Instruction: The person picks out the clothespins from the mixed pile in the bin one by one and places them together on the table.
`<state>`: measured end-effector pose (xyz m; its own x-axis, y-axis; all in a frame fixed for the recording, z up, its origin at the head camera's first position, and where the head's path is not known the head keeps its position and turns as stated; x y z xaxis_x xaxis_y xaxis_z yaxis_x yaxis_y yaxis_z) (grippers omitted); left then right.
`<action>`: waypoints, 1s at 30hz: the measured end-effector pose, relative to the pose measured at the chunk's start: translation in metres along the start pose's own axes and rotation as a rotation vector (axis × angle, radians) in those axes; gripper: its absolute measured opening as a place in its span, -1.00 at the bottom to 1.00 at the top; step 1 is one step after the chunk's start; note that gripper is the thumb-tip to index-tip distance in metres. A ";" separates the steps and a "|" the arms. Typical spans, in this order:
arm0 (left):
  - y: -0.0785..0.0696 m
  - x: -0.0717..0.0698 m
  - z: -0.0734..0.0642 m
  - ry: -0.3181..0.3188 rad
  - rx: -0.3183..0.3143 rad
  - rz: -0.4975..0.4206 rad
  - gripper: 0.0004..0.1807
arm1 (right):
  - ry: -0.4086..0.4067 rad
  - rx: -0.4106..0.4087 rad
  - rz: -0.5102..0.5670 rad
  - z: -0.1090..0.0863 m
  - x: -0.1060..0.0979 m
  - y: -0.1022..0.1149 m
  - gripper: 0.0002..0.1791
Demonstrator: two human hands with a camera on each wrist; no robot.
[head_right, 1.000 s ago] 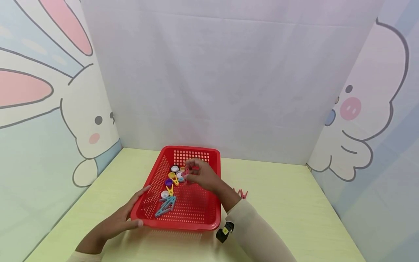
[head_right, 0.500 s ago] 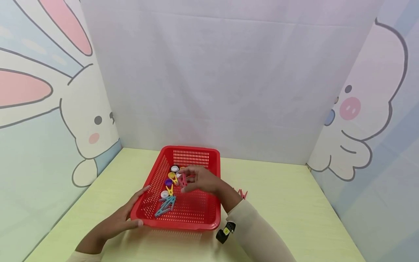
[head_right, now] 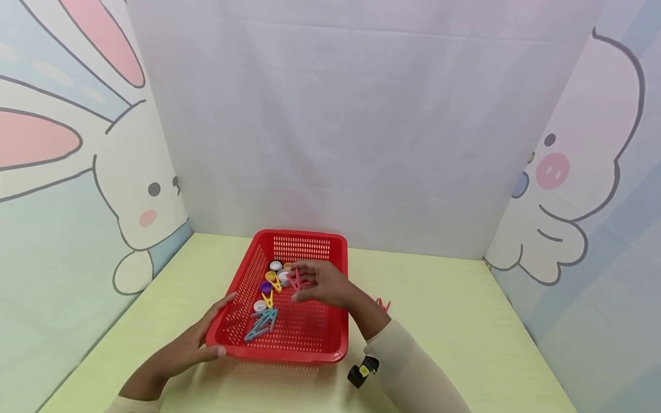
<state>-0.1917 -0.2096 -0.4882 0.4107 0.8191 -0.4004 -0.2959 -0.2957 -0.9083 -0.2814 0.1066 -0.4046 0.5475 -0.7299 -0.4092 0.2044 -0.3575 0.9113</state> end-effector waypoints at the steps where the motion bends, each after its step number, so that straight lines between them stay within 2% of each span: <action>1: 0.000 0.000 0.000 0.000 0.000 0.003 0.29 | -0.015 -0.006 -0.021 -0.003 -0.002 0.001 -0.22; 6: 0.000 0.000 0.000 -0.001 -0.005 0.014 0.30 | -0.083 -0.012 -0.084 -0.014 -0.011 0.005 -0.18; 11: 0.001 0.001 0.000 -0.004 -0.005 0.012 0.29 | -0.107 -0.018 -0.094 -0.025 -0.017 0.004 -0.18; 20: 0.001 0.002 0.001 -0.001 0.019 0.005 0.28 | -0.172 -0.109 -0.201 -0.049 -0.028 0.005 -0.20; 30: -0.003 0.004 0.001 -0.003 0.014 0.021 0.27 | -0.360 -0.126 -0.278 -0.070 -0.046 -0.012 -0.15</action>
<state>-0.1903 -0.2051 -0.4865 0.4016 0.8145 -0.4187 -0.3162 -0.3057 -0.8981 -0.2526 0.1854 -0.3937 0.1467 -0.7802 -0.6081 0.4125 -0.5105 0.7545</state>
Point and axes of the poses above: each hand's wrist, its own z-axis towards the middle knuckle, its own x-axis out of the palm, y = z × x, the point moved 3 cm from there along z, towards the middle knuckle, and after that the axes turned 6 degrees about x, right-handed, at the moved point
